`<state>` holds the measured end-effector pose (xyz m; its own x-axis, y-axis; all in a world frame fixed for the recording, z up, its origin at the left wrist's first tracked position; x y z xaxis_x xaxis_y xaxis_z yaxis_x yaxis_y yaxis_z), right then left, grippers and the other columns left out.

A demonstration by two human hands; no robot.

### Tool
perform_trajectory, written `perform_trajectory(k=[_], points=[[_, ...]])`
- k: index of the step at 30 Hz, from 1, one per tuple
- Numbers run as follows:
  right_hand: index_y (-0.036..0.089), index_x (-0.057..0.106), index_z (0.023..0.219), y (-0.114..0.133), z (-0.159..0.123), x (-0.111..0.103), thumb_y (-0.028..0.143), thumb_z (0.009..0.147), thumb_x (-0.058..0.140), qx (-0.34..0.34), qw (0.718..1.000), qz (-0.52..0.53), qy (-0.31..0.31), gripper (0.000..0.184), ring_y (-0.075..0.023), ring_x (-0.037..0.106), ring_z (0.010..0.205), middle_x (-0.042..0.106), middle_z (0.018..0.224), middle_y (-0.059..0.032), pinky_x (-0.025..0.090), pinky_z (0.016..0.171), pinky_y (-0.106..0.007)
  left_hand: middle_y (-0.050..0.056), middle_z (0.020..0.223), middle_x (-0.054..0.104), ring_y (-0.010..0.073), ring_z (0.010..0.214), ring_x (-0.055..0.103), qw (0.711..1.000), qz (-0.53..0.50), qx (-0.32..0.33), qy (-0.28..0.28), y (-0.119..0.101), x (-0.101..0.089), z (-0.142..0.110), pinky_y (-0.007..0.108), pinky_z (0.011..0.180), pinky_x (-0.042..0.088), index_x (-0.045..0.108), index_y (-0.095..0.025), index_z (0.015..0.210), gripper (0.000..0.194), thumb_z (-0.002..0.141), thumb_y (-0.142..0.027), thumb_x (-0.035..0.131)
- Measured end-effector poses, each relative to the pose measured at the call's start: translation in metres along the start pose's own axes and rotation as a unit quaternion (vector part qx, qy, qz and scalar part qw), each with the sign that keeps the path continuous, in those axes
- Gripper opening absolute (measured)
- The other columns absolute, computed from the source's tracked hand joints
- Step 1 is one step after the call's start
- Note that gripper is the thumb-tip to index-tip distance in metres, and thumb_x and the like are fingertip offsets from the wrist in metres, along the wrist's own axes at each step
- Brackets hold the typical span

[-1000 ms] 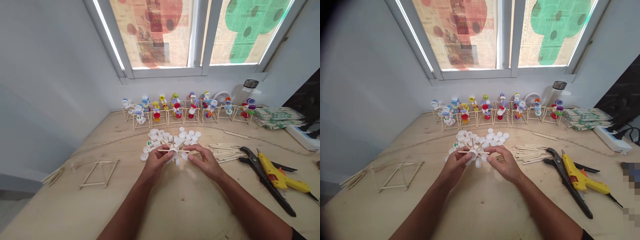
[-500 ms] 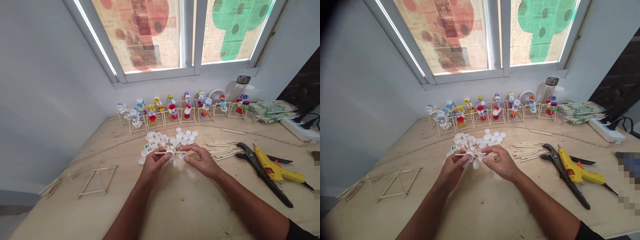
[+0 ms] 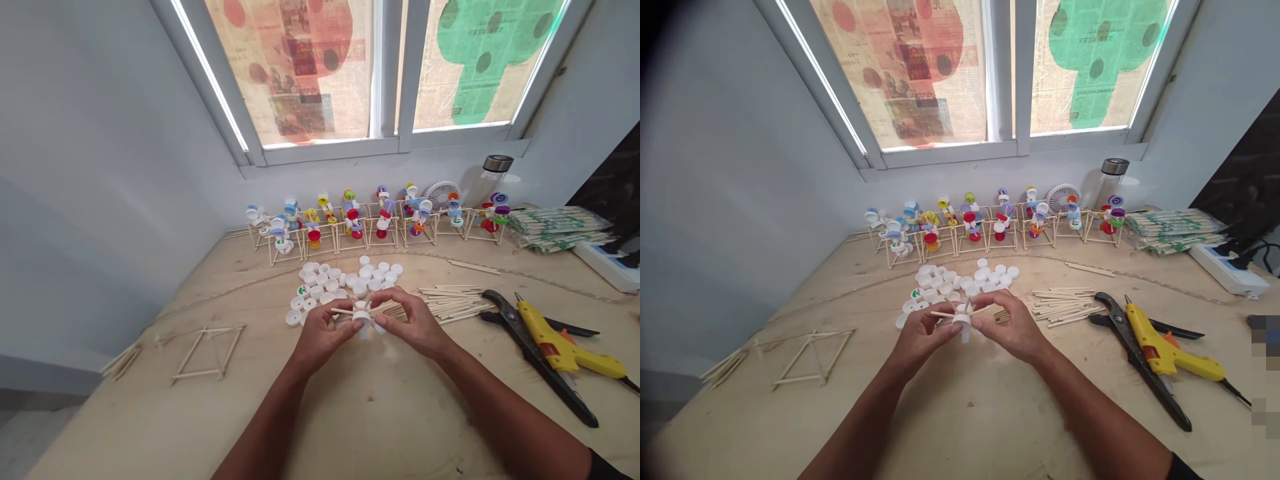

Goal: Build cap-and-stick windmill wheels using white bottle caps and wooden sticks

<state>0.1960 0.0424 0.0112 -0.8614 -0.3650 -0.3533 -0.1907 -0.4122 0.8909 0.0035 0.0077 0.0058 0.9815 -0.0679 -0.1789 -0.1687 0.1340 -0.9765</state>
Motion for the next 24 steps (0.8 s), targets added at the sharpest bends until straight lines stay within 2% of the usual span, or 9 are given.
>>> perform_trajectory(k=[4, 11, 16, 22, 24], points=[[0.023, 0.064, 0.089, 0.002, 0.000, 0.001, 0.038, 0.078, 0.065, -0.010, 1.000, -0.018, 0.003, 0.019, -0.0221, 0.059, 0.094, 0.065, 0.093, -0.0038, 0.041, 0.087, -0.036, 0.007, 0.095, 0.071, 0.0244, 0.089, 0.064, 0.998, 0.059, 0.020, 0.025, -0.004, 0.001, -0.001, 0.035, 0.083, 0.046, 0.070, -0.019, 0.088, 0.024, 0.071, -0.035, 0.069], [0.023, 0.064, 0.098, 0.006, 0.000, 0.003, 0.037, 0.078, 0.064, -0.007, 0.998, -0.054, 0.034, 0.025, -0.0234, 0.058, 0.094, 0.066, 0.095, -0.0055, 0.041, 0.087, -0.038, 0.008, 0.096, 0.070, 0.0236, 0.090, 0.064, 0.996, 0.082, 0.017, 0.025, -0.006, 0.003, -0.003, 0.033, 0.081, 0.047, 0.070, -0.018, 0.088, 0.026, 0.069, -0.035, 0.071], [0.022, 0.062, 0.087, 0.003, 0.001, 0.002, 0.037, 0.078, 0.064, 0.010, 1.000, -0.022, 0.014, 0.017, -0.0220, 0.059, 0.094, 0.067, 0.098, -0.0036, 0.042, 0.087, -0.035, 0.009, 0.100, 0.069, 0.0254, 0.096, 0.061, 0.999, 0.005, 0.005, 0.034, -0.001, 0.001, -0.002, 0.035, 0.083, 0.047, 0.067, -0.018, 0.100, 0.039, 0.067, -0.037, 0.073], [0.020, 0.063, 0.092, -0.002, 0.001, 0.004, 0.040, 0.078, 0.064, 0.045, 0.995, 0.090, -0.008, 0.024, -0.0222, 0.060, 0.093, 0.066, 0.097, -0.0041, 0.045, 0.082, -0.033, 0.010, 0.119, 0.060, 0.0282, 0.109, 0.055, 0.993, -0.109, -0.015, 0.030, -0.002, 0.002, -0.001, 0.034, 0.086, 0.045, 0.067, -0.019, 0.091, 0.031, 0.065, -0.034, 0.075], [0.021, 0.063, 0.094, -0.005, 0.000, 0.005, 0.042, 0.077, 0.065, 0.063, 0.989, 0.130, -0.018, 0.027, -0.0222, 0.061, 0.091, 0.065, 0.096, -0.0040, 0.048, 0.078, -0.032, 0.009, 0.117, 0.060, 0.0268, 0.106, 0.056, 0.986, -0.164, -0.033, 0.023, -0.004, 0.004, -0.001, 0.032, 0.083, 0.045, 0.066, -0.019, 0.090, 0.031, 0.063, -0.032, 0.077]])
Point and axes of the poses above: each hand's wrist, its own z-axis towards the middle knuckle, its own x-axis out of the palm, y = z × x, the point moved 1 cm from there along z, towards the middle knuckle
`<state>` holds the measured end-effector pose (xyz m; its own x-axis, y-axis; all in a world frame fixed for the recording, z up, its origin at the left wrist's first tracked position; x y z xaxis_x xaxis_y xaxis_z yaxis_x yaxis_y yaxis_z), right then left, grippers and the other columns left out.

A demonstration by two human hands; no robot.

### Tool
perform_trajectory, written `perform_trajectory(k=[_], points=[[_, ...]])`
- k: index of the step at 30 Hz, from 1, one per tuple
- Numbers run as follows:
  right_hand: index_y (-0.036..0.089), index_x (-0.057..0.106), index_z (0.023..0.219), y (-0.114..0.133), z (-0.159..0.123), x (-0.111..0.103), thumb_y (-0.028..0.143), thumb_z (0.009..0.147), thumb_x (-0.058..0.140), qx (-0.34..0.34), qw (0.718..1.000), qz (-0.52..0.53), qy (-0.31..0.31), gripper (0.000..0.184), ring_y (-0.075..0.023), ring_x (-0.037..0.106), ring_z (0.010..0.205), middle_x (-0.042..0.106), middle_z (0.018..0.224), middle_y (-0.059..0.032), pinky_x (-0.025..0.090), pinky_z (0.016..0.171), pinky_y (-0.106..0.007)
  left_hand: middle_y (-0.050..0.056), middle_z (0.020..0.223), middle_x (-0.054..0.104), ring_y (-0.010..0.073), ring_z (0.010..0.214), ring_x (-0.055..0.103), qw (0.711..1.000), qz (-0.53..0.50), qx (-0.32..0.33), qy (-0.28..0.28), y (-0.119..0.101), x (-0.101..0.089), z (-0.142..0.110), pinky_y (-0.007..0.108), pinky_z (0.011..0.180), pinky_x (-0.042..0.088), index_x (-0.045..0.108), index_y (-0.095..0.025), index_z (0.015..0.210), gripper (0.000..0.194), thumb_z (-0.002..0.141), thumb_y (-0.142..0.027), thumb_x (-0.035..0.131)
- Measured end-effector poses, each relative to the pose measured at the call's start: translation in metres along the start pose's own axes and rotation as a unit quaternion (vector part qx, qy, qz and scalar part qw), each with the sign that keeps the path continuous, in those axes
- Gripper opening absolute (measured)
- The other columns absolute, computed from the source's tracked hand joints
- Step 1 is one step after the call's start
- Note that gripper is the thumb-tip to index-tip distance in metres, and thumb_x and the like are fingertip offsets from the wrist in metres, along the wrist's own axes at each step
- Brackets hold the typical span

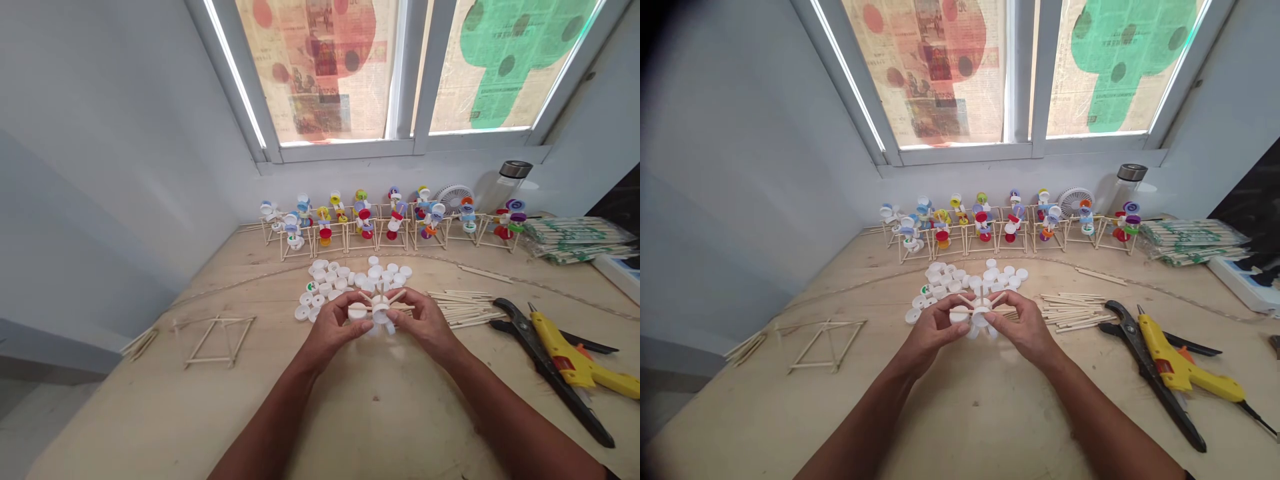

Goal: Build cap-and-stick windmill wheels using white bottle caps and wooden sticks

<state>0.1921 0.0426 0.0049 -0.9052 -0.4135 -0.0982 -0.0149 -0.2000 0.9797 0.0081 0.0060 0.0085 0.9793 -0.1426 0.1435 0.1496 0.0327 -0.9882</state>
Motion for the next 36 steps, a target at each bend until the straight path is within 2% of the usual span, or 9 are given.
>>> perform_trajectory(k=[6, 14, 22, 33, 36], points=[[0.021, 0.064, 0.094, -0.007, 0.000, 0.003, 0.043, 0.074, 0.069, 0.028, 0.996, 0.078, -0.021, 0.030, -0.0216, 0.061, 0.087, 0.065, 0.093, -0.0043, 0.048, 0.075, -0.033, 0.005, 0.089, 0.068, 0.0193, 0.085, 0.060, 0.993, -0.108, -0.055, -0.009, 0.002, 0.009, 0.000, 0.028, 0.075, 0.045, 0.066, -0.018, 0.093, 0.042, 0.056, -0.028, 0.082], [0.021, 0.064, 0.095, -0.007, -0.004, 0.012, 0.042, 0.072, 0.071, 0.050, 0.990, 0.127, -0.021, 0.032, -0.0209, 0.063, 0.086, 0.069, 0.092, -0.0041, 0.047, 0.077, -0.033, 0.001, 0.074, 0.066, 0.0148, 0.071, 0.058, 0.993, -0.097, -0.045, -0.042, 0.008, 0.008, 0.001, 0.026, 0.070, 0.044, 0.069, -0.018, 0.087, 0.037, 0.055, -0.029, 0.082], [0.021, 0.063, 0.093, -0.010, -0.003, 0.014, 0.041, 0.070, 0.073, 0.053, 0.987, 0.148, -0.016, 0.033, -0.0202, 0.064, 0.083, 0.070, 0.091, -0.0041, 0.048, 0.074, -0.031, 0.003, 0.075, 0.067, 0.0161, 0.068, 0.058, 0.991, -0.087, -0.060, -0.081, 0.014, 0.007, 0.002, 0.027, 0.066, 0.043, 0.067, -0.016, 0.088, 0.043, 0.052, -0.036, 0.082], [0.021, 0.065, 0.092, -0.007, -0.005, 0.015, 0.044, 0.071, 0.071, 0.026, 0.994, 0.101, -0.026, 0.032, -0.0224, 0.063, 0.091, 0.068, 0.093, -0.0050, 0.048, 0.078, -0.033, 0.003, 0.076, 0.065, 0.0182, 0.073, 0.057, 0.993, -0.086, -0.051, -0.063, 0.012, 0.011, 0.000, 0.028, 0.068, 0.043, 0.065, -0.016, 0.085, 0.043, 0.051, -0.036, 0.082], [0.021, 0.066, 0.093, -0.002, -0.004, 0.009, 0.044, 0.075, 0.067, 0.006, 0.998, 0.061, -0.026, 0.029, -0.0228, 0.061, 0.097, 0.068, 0.098, -0.0058, 0.046, 0.084, -0.034, 0.003, 0.078, 0.065, 0.0177, 0.074, 0.058, 0.989, -0.107, -0.034, -0.099, 0.008, 0.004, 0.001, 0.029, 0.072, 0.043, 0.065, -0.016, 0.085, 0.042, 0.051, -0.033, 0.083]])
Point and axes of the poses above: each hand's wrist, its own z-axis towards the middle knuckle, its own x-axis out of the palm, y = z × x, the point moved 1 cm from there along z, towards the middle knuckle
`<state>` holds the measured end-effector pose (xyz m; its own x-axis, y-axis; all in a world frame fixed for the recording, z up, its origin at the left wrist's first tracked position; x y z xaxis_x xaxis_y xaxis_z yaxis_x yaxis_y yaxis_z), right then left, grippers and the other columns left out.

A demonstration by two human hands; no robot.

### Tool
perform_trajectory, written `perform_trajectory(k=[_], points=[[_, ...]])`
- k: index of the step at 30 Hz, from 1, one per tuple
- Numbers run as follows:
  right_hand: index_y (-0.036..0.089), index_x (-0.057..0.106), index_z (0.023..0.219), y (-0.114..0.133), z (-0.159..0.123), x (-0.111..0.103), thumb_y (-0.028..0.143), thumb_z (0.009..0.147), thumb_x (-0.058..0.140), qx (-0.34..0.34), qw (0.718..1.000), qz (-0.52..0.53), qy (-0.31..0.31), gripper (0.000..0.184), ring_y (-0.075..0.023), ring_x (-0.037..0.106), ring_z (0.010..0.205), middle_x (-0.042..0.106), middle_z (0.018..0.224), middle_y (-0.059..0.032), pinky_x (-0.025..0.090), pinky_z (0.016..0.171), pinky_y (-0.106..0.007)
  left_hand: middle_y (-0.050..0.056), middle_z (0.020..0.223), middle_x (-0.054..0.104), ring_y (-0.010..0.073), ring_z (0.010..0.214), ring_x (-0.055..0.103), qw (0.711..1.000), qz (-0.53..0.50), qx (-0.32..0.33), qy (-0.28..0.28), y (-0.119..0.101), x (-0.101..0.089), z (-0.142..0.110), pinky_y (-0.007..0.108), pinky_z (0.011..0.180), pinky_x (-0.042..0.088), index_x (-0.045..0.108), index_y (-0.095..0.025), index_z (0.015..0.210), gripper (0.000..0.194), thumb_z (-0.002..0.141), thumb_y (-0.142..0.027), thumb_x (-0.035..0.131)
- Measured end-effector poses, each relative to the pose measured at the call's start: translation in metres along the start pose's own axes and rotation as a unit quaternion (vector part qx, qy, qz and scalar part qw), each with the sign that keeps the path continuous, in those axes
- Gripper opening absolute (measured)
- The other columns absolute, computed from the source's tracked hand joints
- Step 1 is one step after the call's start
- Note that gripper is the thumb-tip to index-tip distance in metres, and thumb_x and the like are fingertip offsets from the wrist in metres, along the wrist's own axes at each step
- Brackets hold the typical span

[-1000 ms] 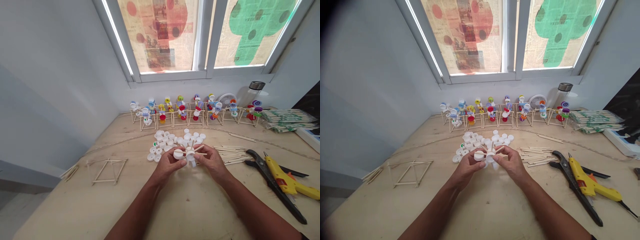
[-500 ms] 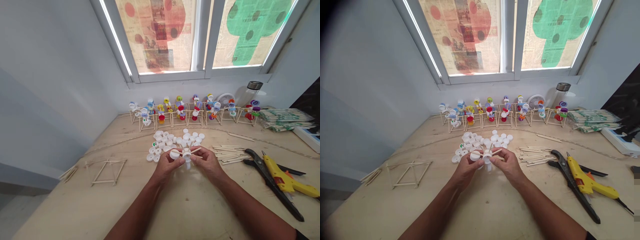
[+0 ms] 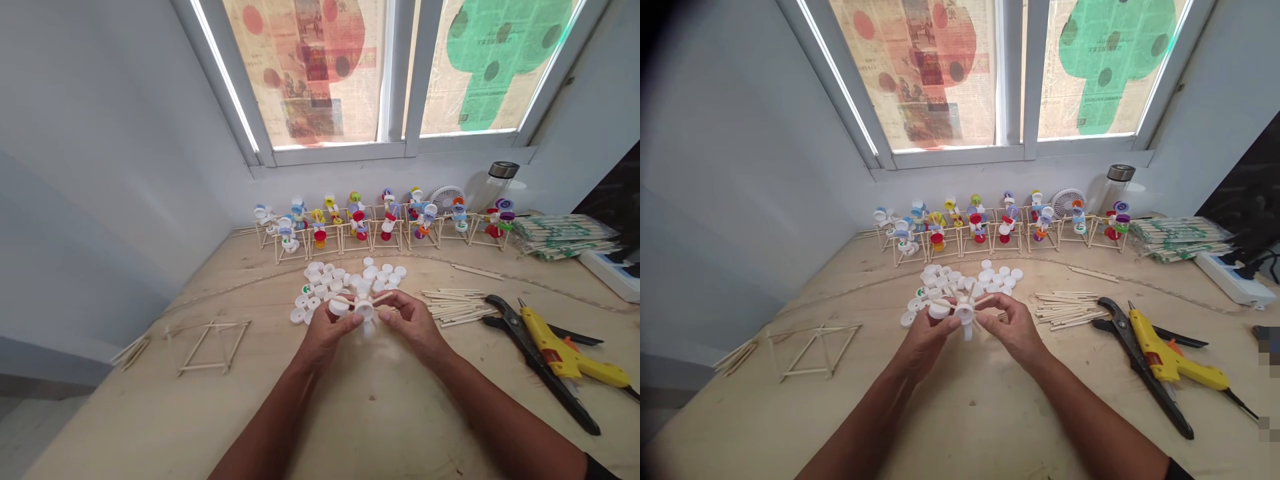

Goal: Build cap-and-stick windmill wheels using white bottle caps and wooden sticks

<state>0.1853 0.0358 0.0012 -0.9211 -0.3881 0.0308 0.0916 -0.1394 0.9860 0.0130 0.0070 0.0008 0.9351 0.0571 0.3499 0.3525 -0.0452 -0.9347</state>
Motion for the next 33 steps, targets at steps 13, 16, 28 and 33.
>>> perform_trajectory(k=[13, 16, 28, 33], points=[[0.022, 0.064, 0.096, 0.006, 0.007, -0.022, 0.036, 0.081, 0.059, -0.081, 0.962, -0.199, -0.167, 0.021, -0.0259, 0.056, 0.102, 0.067, 0.099, -0.0072, 0.036, 0.096, -0.045, -0.004, 0.064, 0.058, 0.0114, 0.057, 0.052, 0.990, 0.099, 0.054, -0.082, -0.015, -0.013, 0.002, 0.023, 0.056, 0.040, 0.059, -0.018, 0.086, 0.042, 0.053, -0.032, 0.081], [0.024, 0.061, 0.103, 0.021, 0.002, -0.017, 0.028, 0.084, 0.055, -0.197, 0.923, -0.289, -0.161, 0.020, -0.0255, 0.054, 0.104, 0.064, 0.104, -0.0075, 0.039, 0.093, -0.044, -0.005, 0.061, 0.057, 0.0117, 0.055, 0.051, 0.983, 0.158, 0.057, -0.070, -0.015, -0.009, 0.000, 0.023, 0.055, 0.039, 0.059, -0.018, 0.086, 0.040, 0.055, -0.033, 0.080], [0.024, 0.062, 0.109, 0.061, 0.002, 0.024, 0.018, 0.085, 0.055, -0.366, 0.770, -0.523, -0.028, 0.026, -0.0304, 0.041, 0.120, 0.057, 0.121, -0.0096, 0.032, 0.096, -0.049, 0.001, 0.080, 0.066, 0.0188, 0.074, 0.059, 0.919, 0.350, 0.181, -0.022, -0.017, -0.001, -0.006, 0.029, 0.069, 0.044, 0.063, -0.021, 0.085, 0.020, 0.068, -0.030, 0.069], [0.023, 0.065, 0.080, 0.073, 0.007, 0.027, 0.018, 0.086, 0.054, -0.378, 0.776, -0.504, -0.040, 0.013, -0.0286, 0.046, 0.115, 0.063, 0.112, -0.0070, 0.034, 0.094, -0.049, 0.003, 0.088, 0.068, 0.0201, 0.081, 0.061, 0.900, 0.384, 0.209, -0.012, -0.014, -0.001, -0.006, 0.031, 0.075, 0.046, 0.063, -0.021, 0.087, 0.020, 0.069, -0.027, 0.067]])
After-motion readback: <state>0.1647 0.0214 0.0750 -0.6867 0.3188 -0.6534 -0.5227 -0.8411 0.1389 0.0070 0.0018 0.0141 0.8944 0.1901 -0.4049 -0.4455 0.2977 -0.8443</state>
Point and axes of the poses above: each hand's wrist, its own z-axis towards the middle knuckle, its own x-axis out of the palm, y = z × x, the point moved 1 cm from there along z, towards the middle knuckle
